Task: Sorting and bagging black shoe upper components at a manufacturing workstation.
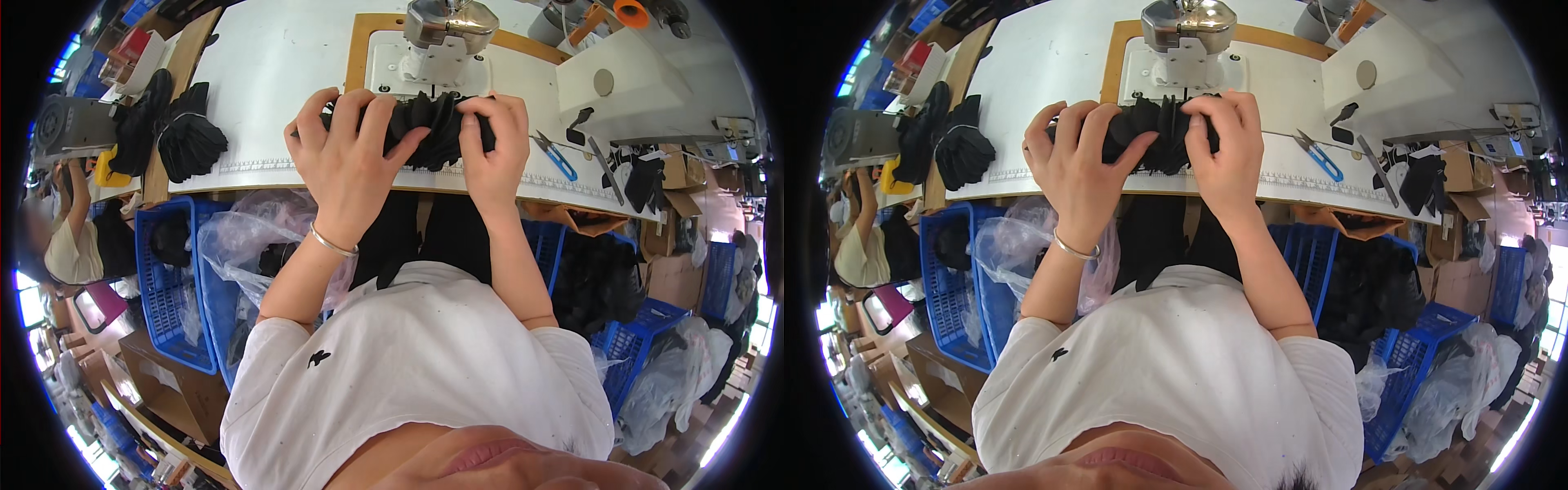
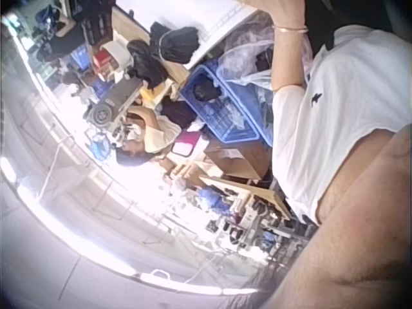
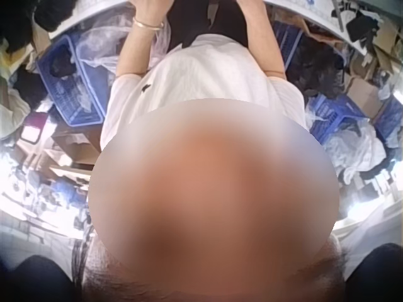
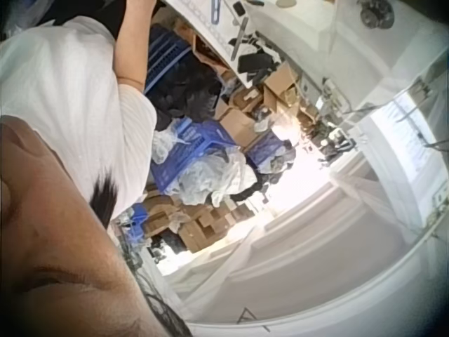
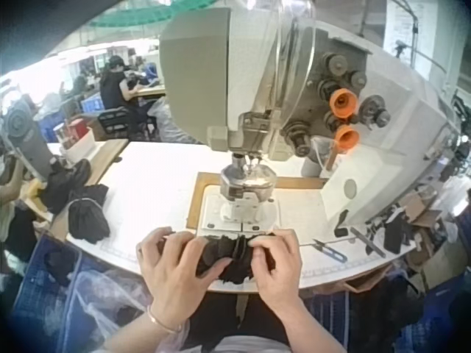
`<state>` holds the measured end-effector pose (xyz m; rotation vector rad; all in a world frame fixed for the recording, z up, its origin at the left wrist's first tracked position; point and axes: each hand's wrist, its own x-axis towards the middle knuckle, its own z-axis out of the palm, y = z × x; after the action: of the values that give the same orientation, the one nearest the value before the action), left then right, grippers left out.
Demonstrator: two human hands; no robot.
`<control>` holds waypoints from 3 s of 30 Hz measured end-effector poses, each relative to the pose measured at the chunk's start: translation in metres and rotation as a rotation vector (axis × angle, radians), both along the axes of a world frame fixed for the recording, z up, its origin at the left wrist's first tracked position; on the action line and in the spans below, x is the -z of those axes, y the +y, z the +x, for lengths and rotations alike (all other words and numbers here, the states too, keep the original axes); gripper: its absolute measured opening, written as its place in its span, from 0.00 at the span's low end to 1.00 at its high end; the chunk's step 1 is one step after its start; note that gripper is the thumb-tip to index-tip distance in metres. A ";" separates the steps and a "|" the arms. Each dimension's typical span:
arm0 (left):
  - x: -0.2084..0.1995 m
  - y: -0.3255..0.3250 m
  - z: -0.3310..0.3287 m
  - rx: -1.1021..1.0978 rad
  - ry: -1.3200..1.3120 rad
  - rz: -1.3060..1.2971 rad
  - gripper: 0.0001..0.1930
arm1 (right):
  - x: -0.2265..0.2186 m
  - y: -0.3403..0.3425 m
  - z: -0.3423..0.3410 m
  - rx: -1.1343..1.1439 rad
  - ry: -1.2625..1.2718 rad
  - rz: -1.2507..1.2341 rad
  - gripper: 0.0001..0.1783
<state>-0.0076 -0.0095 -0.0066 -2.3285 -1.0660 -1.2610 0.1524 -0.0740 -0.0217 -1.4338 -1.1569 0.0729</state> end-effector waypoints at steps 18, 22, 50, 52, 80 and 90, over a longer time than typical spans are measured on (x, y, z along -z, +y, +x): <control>0.001 -0.001 0.001 -0.017 -0.003 -0.004 0.21 | -0.003 0.002 0.007 0.024 -0.192 -0.022 0.06; 0.001 0.000 0.002 -0.021 0.000 -0.007 0.21 | -0.003 0.005 0.004 0.081 -0.283 -0.041 0.06; 0.001 -0.001 -0.001 -0.004 0.000 -0.013 0.23 | -0.007 -0.001 -0.004 -0.020 -0.221 -0.056 0.07; 0.002 -0.001 -0.001 -0.009 0.006 -0.008 0.23 | -0.009 -0.002 -0.004 -0.015 -0.244 -0.071 0.07; -0.010 0.003 -0.001 0.056 0.011 -0.089 0.23 | 0.000 0.015 -0.001 0.131 -0.680 0.093 0.10; -0.012 0.006 0.002 0.030 0.012 -0.086 0.22 | -0.015 0.011 -0.001 -0.008 -0.514 0.038 0.10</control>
<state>-0.0054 -0.0037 0.0050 -2.4209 -1.1070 -1.2334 0.1517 -0.0635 -0.0071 -1.4555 -1.5691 -0.3286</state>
